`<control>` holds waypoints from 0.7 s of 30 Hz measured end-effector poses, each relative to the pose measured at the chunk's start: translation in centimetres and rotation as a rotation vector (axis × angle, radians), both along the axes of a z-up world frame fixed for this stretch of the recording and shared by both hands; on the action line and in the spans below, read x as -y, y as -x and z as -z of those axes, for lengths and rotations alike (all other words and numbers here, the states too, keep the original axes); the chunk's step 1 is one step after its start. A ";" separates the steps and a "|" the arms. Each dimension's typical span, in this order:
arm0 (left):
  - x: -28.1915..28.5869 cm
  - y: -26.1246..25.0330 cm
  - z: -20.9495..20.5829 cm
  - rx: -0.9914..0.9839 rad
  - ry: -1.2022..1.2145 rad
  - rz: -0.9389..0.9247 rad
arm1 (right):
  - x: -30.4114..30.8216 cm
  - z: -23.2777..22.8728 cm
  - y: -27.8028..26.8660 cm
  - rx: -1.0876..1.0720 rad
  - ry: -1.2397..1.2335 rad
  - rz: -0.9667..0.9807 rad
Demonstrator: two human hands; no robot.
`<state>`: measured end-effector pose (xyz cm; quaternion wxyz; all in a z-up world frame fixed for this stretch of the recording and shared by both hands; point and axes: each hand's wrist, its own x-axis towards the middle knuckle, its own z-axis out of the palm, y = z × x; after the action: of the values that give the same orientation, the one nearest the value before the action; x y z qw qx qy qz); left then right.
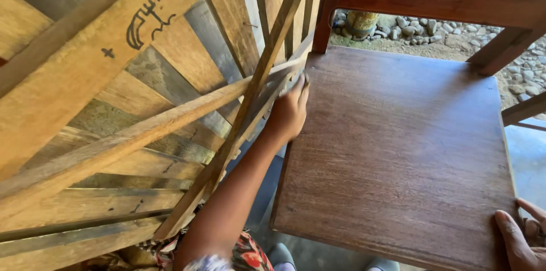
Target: Sanding the wooden seat of a chair using sandpaper
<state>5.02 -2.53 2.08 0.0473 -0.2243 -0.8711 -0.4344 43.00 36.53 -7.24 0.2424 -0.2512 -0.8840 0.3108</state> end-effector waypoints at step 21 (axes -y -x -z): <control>-3.1 5.4 2.3 -0.214 0.111 -0.025 | 4.5 -4.9 1.1 0.007 0.058 0.022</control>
<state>-0.33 0.61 -0.22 0.1329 -0.2609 -0.8864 -0.3586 41.90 32.05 -2.38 0.2355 -0.2687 -0.8727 0.3328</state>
